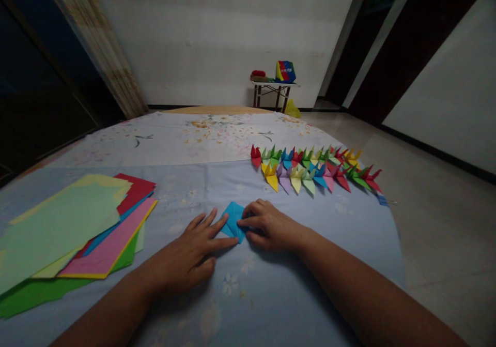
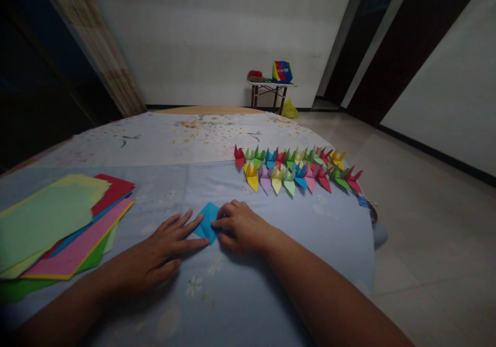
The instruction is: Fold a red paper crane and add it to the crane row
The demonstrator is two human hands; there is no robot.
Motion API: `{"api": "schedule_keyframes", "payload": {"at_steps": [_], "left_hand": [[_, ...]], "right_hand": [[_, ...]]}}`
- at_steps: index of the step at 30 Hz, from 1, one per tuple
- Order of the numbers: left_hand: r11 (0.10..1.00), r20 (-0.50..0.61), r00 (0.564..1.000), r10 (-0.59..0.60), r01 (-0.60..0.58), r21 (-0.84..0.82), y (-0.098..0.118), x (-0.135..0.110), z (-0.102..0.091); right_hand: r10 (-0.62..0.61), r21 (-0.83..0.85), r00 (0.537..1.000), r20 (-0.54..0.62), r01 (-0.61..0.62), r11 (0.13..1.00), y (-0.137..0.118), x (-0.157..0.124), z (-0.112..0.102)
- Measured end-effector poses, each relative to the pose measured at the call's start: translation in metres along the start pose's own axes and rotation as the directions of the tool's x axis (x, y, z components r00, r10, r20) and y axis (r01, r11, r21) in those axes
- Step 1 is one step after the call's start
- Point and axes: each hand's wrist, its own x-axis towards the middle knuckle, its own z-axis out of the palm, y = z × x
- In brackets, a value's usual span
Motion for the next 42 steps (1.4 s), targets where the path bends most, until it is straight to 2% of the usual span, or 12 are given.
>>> {"api": "schedule_keyframes", "payload": {"at_steps": [12,23,28,33,38,42], "left_hand": [[0.999,-0.045,0.999,0.003,-0.001,0.046,0.001,0.001,0.004],[0.998,-0.023,0.998,-0.054,0.055,0.043,0.009,0.001,0.001],[0.997,-0.017,0.997,-0.079,0.079,0.026,0.010,0.001,0.002],[0.991,-0.052,0.990,-0.130,0.131,0.028,0.020,-0.001,-0.002],[0.995,-0.058,0.994,-0.090,0.092,0.037,0.033,-0.003,-0.003],[0.994,-0.053,0.994,-0.100,0.102,0.038,0.035,-0.004,0.001]], "right_hand": [[-0.011,-0.011,1.000,0.001,0.011,1.000,-0.001,0.001,-0.002],[0.016,-0.009,1.000,0.000,-0.016,1.000,-0.003,-0.001,0.000],[0.002,-0.020,0.999,0.035,-0.001,1.000,-0.006,-0.001,-0.003],[0.007,-0.039,0.999,0.049,-0.005,0.999,-0.007,-0.001,-0.003],[0.013,-0.029,0.998,0.060,-0.011,1.000,-0.008,0.000,-0.004],[0.018,-0.019,0.998,0.064,-0.017,1.000,-0.008,0.000,-0.003]]}}
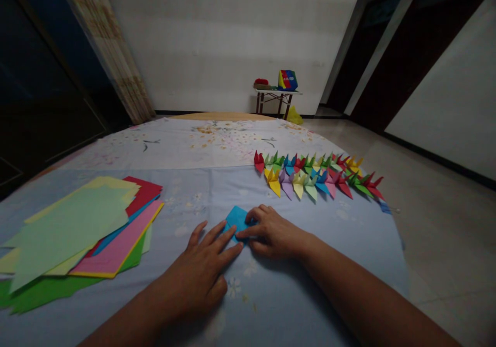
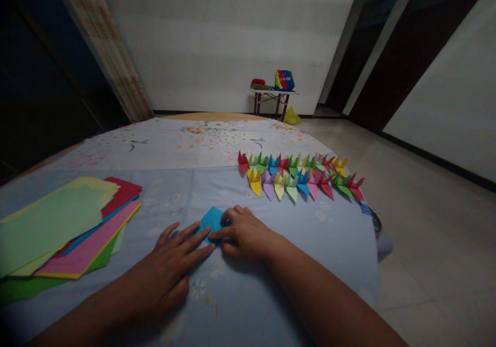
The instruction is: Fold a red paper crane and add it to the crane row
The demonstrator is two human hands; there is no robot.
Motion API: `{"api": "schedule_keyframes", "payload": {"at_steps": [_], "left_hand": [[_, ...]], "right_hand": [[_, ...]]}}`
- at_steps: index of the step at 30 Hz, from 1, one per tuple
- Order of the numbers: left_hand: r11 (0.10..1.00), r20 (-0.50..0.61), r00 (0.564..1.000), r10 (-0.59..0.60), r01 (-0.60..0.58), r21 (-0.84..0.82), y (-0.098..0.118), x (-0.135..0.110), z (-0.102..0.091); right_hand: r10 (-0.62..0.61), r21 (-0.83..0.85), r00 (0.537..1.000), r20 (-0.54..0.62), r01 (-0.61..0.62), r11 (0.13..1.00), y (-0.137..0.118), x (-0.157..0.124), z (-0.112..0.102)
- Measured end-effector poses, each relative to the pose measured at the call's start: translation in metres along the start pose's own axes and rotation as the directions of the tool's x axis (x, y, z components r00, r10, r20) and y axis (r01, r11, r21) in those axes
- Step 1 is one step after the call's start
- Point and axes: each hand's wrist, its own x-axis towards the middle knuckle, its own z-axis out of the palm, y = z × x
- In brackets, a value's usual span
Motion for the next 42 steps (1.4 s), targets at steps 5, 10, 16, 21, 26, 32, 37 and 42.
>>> {"api": "schedule_keyframes", "payload": {"at_steps": [5,10,16,21,26,32,37,42], "left_hand": [[0.996,-0.010,0.996,-0.089,0.089,0.028,-0.001,0.001,0.003],[0.994,-0.054,0.994,-0.094,0.097,0.050,0.003,0.005,0.010],[0.993,-0.122,0.992,-0.039,0.052,0.105,0.000,0.006,0.030],[0.979,-0.214,0.973,-0.092,0.127,0.157,-0.007,0.007,0.036],[0.973,-0.212,0.964,-0.163,0.193,0.126,-0.001,0.012,0.029],[0.963,-0.189,0.954,-0.231,0.252,0.097,0.009,0.018,0.024],[0.947,-0.203,0.939,-0.276,0.302,0.108,0.009,0.020,0.023],[0.938,-0.317,0.909,-0.272,0.323,0.124,0.003,0.015,0.021]], "right_hand": [[0.011,0.005,1.000,0.012,-0.011,1.000,-0.001,0.000,0.000],[0.008,-0.002,1.000,0.006,-0.008,1.000,0.000,0.000,0.000],[0.002,-0.004,1.000,0.008,-0.002,1.000,0.001,0.000,0.000],[0.004,0.012,1.000,0.002,-0.004,1.000,0.000,0.001,0.001],[0.005,0.017,1.000,-0.001,-0.005,1.000,0.000,0.001,0.001],[0.004,0.010,1.000,-0.010,-0.004,1.000,0.001,0.001,0.003],[0.011,0.015,1.000,-0.011,-0.011,1.000,0.000,0.001,0.002],[0.015,0.006,1.000,0.016,-0.015,1.000,0.000,0.002,0.001]]}}
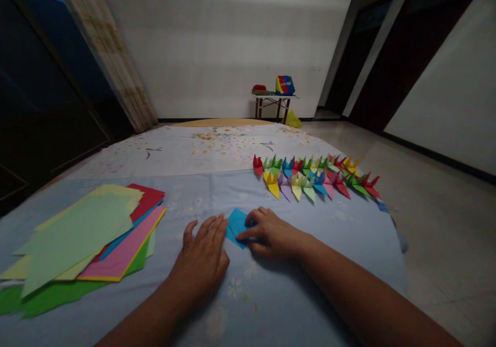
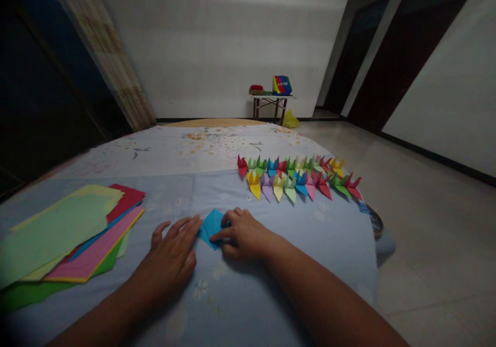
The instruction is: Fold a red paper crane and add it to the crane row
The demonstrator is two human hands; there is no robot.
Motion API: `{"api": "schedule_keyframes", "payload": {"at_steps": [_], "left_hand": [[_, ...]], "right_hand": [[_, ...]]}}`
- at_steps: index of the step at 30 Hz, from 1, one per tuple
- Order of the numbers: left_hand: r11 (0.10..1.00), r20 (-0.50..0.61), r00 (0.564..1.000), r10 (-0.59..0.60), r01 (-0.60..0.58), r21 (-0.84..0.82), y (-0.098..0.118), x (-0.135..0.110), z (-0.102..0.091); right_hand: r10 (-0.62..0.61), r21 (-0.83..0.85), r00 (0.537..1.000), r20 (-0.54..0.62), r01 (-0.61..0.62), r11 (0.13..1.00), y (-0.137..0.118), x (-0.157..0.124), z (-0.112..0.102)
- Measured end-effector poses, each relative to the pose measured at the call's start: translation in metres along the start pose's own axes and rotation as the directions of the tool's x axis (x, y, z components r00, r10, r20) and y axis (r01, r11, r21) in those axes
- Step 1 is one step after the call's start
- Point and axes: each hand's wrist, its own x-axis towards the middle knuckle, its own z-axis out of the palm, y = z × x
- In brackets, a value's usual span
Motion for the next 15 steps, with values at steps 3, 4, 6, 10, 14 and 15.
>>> {"api": "schedule_keyframes", "payload": {"at_steps": [3,4,6,10,14,15], "left_hand": [[0.991,0.073,0.989,0.129,-0.125,-0.056,-0.005,-0.002,-0.001],[0.986,0.108,0.981,0.159,-0.151,-0.073,-0.006,-0.002,-0.001],[0.978,0.159,0.968,0.197,-0.183,-0.098,-0.010,-0.002,-0.002],[0.964,0.199,0.948,0.248,-0.221,-0.148,-0.019,0.000,-0.006],[0.950,0.239,0.927,0.289,-0.247,-0.190,-0.024,0.002,-0.013],[0.947,0.248,0.922,0.297,-0.252,-0.198,-0.024,0.002,-0.015]], "right_hand": [[0.007,-0.004,1.000,0.002,-0.007,1.000,-0.001,0.000,-0.001],[0.007,-0.007,1.000,0.001,-0.007,1.000,-0.002,-0.001,-0.001],[0.002,-0.012,1.000,0.002,-0.002,1.000,-0.002,-0.002,-0.002],[-0.020,0.000,1.000,0.013,0.020,1.000,0.000,-0.005,-0.003],[-0.028,0.045,0.999,0.021,0.027,0.999,0.003,-0.007,-0.006],[-0.025,0.063,0.999,0.020,0.024,0.998,0.003,-0.007,-0.007]]}}
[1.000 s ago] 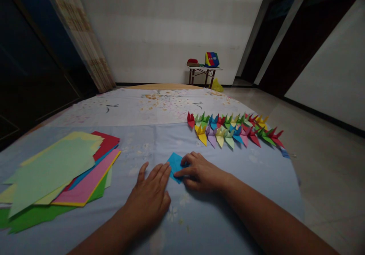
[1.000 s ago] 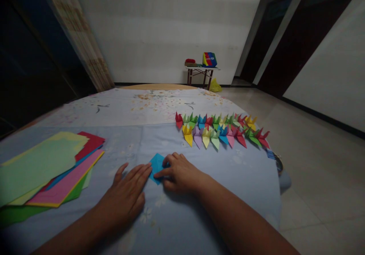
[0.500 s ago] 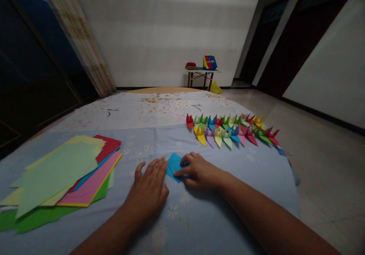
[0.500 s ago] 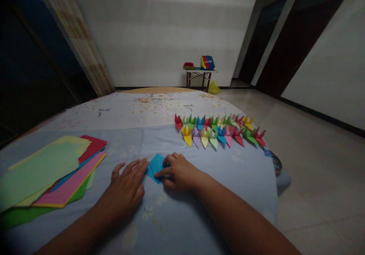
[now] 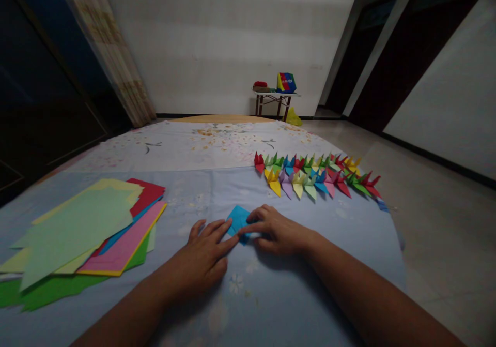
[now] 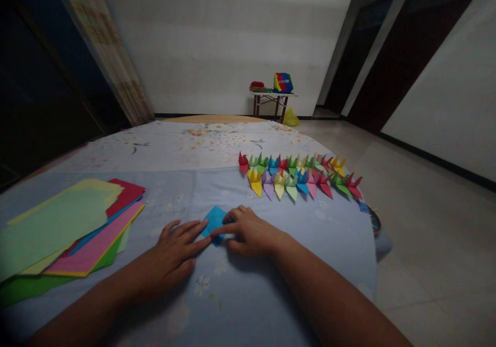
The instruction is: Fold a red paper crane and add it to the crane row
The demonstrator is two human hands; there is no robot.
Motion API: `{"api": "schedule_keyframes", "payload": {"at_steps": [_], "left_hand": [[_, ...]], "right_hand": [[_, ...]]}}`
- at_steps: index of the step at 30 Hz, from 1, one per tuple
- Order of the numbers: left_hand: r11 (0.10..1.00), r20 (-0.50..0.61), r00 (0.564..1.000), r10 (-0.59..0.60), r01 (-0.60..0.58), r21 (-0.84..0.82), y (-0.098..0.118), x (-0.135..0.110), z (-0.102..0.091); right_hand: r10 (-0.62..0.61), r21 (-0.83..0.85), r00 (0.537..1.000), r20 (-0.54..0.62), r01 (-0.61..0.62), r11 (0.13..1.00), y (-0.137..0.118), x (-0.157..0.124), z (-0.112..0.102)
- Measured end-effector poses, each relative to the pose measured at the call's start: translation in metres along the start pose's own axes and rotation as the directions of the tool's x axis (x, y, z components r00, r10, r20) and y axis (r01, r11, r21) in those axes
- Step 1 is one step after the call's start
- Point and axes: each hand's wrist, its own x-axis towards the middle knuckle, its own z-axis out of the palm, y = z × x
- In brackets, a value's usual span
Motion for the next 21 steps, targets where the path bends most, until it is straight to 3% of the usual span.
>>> {"api": "schedule_keyframes", "payload": {"at_steps": [5,21], "left_hand": [[0.999,0.040,0.999,0.020,-0.018,-0.050,-0.0005,-0.0011,-0.0039],[0.995,0.044,0.997,0.060,-0.056,-0.082,-0.0035,-0.0014,0.0001]], "right_hand": [[0.003,0.058,1.000,-0.024,-0.002,0.998,0.0012,-0.0021,-0.0025],[-0.007,-0.050,0.997,0.074,0.011,0.999,-0.0046,-0.0042,-0.0077]]}}
